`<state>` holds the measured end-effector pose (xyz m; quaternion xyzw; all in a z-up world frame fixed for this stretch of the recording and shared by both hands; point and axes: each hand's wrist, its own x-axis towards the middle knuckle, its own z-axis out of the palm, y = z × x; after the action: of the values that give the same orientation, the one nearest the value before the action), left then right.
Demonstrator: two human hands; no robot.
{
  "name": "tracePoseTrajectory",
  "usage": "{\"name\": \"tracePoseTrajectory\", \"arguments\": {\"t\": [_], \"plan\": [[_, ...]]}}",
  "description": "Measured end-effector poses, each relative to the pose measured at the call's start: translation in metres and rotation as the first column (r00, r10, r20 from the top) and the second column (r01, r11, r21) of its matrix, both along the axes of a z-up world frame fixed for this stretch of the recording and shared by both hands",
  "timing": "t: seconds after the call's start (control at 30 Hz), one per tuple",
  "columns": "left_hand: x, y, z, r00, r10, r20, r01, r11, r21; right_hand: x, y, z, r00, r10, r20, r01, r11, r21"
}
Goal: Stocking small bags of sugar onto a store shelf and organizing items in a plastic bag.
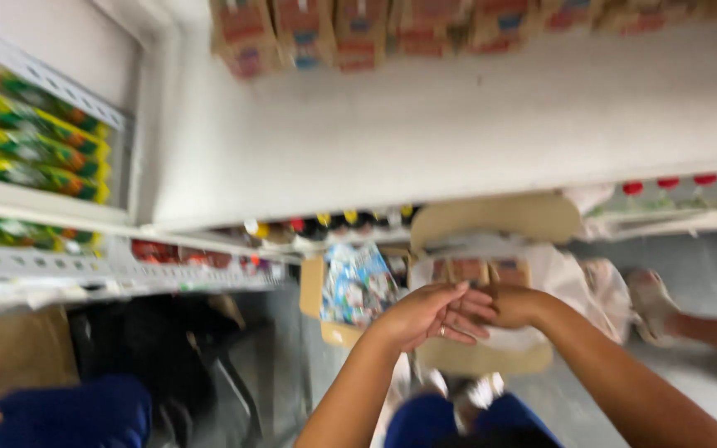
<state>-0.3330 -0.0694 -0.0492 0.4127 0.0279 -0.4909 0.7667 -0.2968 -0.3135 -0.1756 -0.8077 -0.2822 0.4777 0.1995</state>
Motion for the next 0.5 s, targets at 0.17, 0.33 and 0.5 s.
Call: {"name": "tracePoseTrajectory", "arguments": {"t": [0.17,0.33,0.5], "plan": [[0.075,0.054,0.082,0.962,0.129,0.241,-0.085,0.979,-0.184,0.073,0.042,0.198,0.987,0.145,-0.076,-0.113,0.939,0.326],[0.196,0.083,0.08,0.749,0.553,0.365,-0.505,0.833,-0.225,0.169,0.091,0.222,0.961,-0.189,-0.203,0.278,0.654,0.704],[0.335,0.103,0.036,0.269,0.894,0.358,-0.951,0.305,-0.048,0.259,0.167,0.238,0.258,-0.688,0.679,0.076,0.715,0.695]]}}
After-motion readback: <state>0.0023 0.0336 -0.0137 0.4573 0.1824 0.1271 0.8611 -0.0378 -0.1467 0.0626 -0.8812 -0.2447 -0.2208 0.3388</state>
